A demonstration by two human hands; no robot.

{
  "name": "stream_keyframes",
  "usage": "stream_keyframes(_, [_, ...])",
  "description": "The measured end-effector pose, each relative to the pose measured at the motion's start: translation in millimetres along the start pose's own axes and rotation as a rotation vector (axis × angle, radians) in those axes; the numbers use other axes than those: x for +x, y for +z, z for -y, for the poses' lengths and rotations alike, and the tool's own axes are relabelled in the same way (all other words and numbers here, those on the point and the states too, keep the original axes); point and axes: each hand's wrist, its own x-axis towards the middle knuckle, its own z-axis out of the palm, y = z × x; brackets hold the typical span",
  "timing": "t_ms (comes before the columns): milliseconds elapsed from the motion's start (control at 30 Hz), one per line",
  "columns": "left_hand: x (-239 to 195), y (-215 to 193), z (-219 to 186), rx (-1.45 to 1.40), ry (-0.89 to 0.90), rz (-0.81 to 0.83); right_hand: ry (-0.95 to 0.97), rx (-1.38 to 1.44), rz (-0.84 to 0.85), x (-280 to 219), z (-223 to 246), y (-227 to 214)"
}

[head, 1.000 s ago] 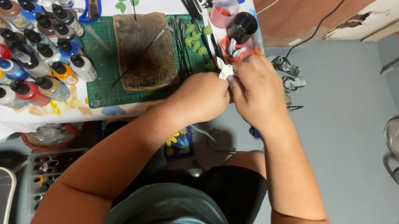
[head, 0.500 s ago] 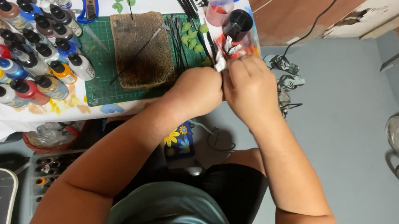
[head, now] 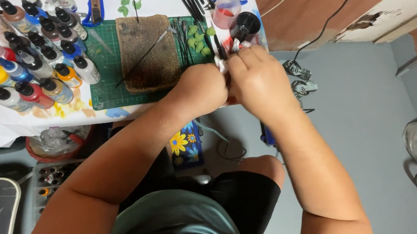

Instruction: Cleaning the components of an airbrush by wiping the needle and nozzle with a cloth.

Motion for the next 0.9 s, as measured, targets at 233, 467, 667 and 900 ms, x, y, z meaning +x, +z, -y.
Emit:
stream_keyframes(233, [31, 57, 41, 0.045, -0.062, -0.298, 0.019, 0.257, -0.013, 2, -8, -1])
stream_keyframes(467, [38, 74, 11, -1.592, -0.312, -0.364, 0.417, 0.532, -0.233, -4, 12, -9])
stream_keyframes(667, [50, 95, -4, -1.6, -0.211, -0.572, 1.023, 1.066, -0.648, -19, 44, 24])
stream_keyframes(900, [54, 99, -6, -1.42, -0.379, -0.678, 0.626, 0.483, -0.726, -20, 38, 15])
